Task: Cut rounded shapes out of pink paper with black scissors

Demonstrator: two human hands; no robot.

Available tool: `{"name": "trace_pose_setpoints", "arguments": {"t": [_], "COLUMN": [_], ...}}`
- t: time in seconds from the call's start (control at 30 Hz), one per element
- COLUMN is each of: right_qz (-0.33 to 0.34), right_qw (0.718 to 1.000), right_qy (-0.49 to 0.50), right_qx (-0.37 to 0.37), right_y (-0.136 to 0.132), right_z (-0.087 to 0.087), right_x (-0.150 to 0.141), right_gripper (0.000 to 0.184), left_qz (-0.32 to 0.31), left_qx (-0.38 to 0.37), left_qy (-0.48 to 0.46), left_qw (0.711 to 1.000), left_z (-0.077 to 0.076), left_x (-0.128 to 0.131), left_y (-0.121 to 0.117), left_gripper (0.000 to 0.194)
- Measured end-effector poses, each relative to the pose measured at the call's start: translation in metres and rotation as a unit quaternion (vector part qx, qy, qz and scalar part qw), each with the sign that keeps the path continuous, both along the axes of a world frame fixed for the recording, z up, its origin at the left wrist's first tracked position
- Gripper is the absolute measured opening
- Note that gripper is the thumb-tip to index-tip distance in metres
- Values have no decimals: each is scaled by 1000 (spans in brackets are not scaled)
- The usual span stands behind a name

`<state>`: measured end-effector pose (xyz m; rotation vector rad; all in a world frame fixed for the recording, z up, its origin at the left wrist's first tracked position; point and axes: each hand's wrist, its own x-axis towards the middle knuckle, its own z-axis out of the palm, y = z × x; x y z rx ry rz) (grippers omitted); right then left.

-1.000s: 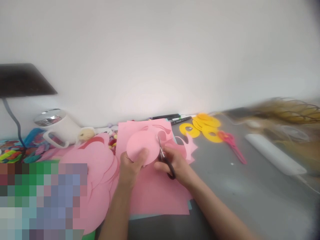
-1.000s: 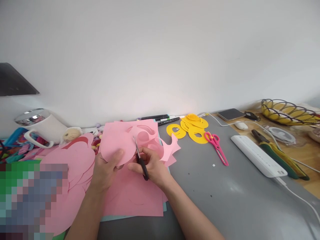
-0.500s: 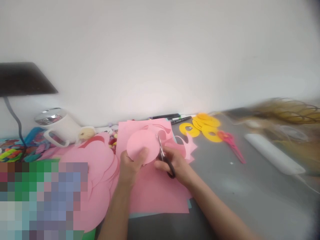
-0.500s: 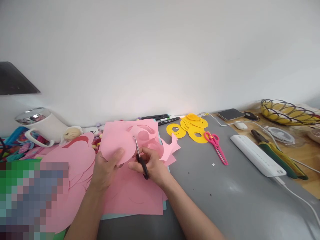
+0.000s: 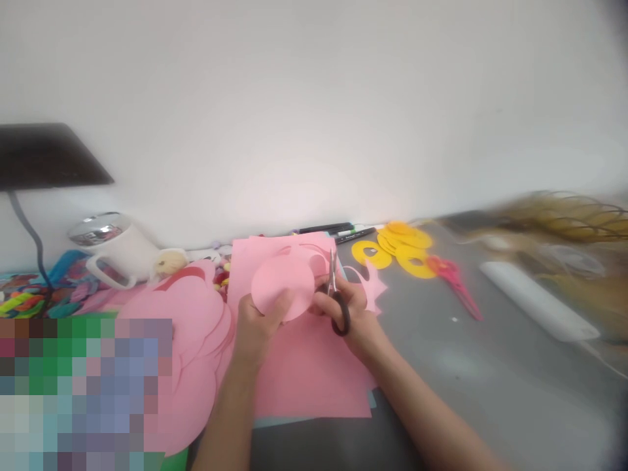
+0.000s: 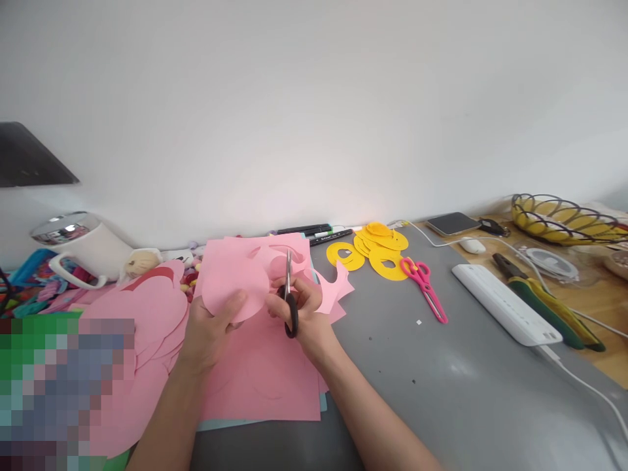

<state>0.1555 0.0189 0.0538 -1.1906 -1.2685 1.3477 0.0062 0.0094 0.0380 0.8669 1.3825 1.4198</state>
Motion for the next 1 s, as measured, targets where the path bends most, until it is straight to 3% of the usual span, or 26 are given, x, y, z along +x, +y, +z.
{"name": "trace_pose_setpoints", "arguments": {"t": [0.2,0.33,0.47,0.67,0.87,1.0], "right_qz": [-111,-82,-11,-83,5,78], "right_qw": [993,996,1000,996,999,996], "right_qy": [-37,-23,18,-15,20,0], "right_qx": [-3,-13,-4,-5,29,38], "right_y": [-1,-1,0,1,1,0], "right_z": [2,2,-1,-1,-4,-6], "right_x": [2,0,-2,2,-1,0], "right_gripper": [23,24,26,25,30,34], "left_qz": [-28,2,10,-9,-14,27], "left_qx": [30,35,39,21,20,33], "left_qy": [93,105,118,100,42,10], "left_qw": [995,994,992,995,999,999], "left_z": [12,11,4,5,11,6], "left_x": [10,10,3,6,12,8], "left_y": [-7,-6,-2,-4,-5,-1], "left_gripper": [18,20,34,34,33,38]}}
